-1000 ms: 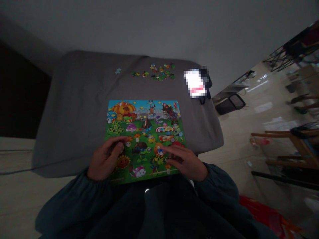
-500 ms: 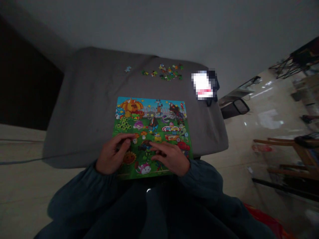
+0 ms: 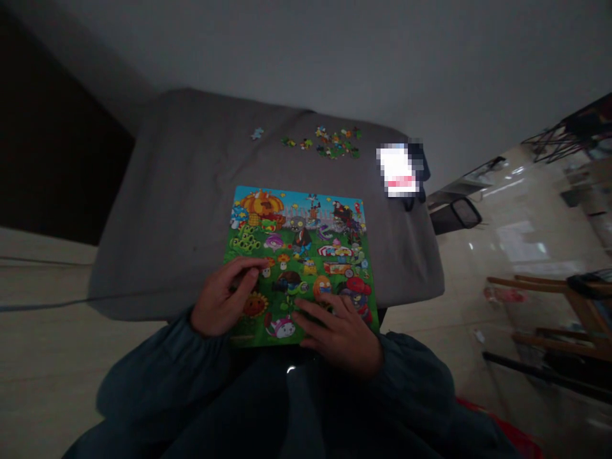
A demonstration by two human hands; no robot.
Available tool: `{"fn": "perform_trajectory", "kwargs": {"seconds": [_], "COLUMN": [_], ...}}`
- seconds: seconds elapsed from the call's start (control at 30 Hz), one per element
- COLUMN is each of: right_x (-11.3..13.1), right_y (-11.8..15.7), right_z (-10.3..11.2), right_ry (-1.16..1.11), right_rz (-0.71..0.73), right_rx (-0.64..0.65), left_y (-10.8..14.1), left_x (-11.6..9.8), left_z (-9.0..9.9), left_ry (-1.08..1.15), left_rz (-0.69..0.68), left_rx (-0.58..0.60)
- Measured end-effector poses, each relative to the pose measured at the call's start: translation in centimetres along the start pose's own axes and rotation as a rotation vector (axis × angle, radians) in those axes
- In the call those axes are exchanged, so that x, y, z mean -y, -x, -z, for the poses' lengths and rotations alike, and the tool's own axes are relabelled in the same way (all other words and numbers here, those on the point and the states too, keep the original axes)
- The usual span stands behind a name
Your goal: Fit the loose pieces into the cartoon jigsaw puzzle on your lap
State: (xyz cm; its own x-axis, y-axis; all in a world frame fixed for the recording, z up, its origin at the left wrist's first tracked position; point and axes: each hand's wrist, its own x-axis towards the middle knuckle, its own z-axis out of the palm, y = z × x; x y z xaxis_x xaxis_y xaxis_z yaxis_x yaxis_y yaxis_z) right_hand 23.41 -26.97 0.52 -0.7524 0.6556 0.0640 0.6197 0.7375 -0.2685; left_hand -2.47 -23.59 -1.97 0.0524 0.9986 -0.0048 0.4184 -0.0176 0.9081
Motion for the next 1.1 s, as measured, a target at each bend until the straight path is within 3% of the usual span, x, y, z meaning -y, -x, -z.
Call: {"fn": "perform_trajectory", "kwargs": {"seconds": [0.5,0.6,0.67,0.77,0.87,0.97,1.1], "right_x": [-0.1,-0.2,-1.0,-4.1,-9.4,-15.8,-22.6], "right_y": [0.5,0.8,0.9,0.2,-3.0,-9.1,-17.7], "right_z": [-0.8,0.1,2.0,5.9,8.9,9.2,7.4], "right_ry": [0.043,0.012,-0.026,-0.072,-0.131,-0.159,-0.080], "right_rz": [0.009,0.003,0.024,0.031,-0.040,-0.265,-0.455], "right_rx": [0.078,0.134,0.146,0.065,-0.039,-0.072,-0.177], "left_y": [0.1,0.2,0.1,-0.1,-0.2,-0.3,-0.3], "left_x": [0.0,0.2,0.2,0.2,0.2,0.2,0.0], "left_z": [0.1,0.2,0.3,0.6,0.7,0.7,0.7], "left_ry": [-0.033,-0.031,-0.032,-0.036,-0.025,-0.014,-0.005], "left_rz": [0.023,0.031,0.030,0.008,0.004,0.009,0.000], "left_rx": [0.000,-0.004,-0.003,0.011,0.021,0.002,-0.034]}}
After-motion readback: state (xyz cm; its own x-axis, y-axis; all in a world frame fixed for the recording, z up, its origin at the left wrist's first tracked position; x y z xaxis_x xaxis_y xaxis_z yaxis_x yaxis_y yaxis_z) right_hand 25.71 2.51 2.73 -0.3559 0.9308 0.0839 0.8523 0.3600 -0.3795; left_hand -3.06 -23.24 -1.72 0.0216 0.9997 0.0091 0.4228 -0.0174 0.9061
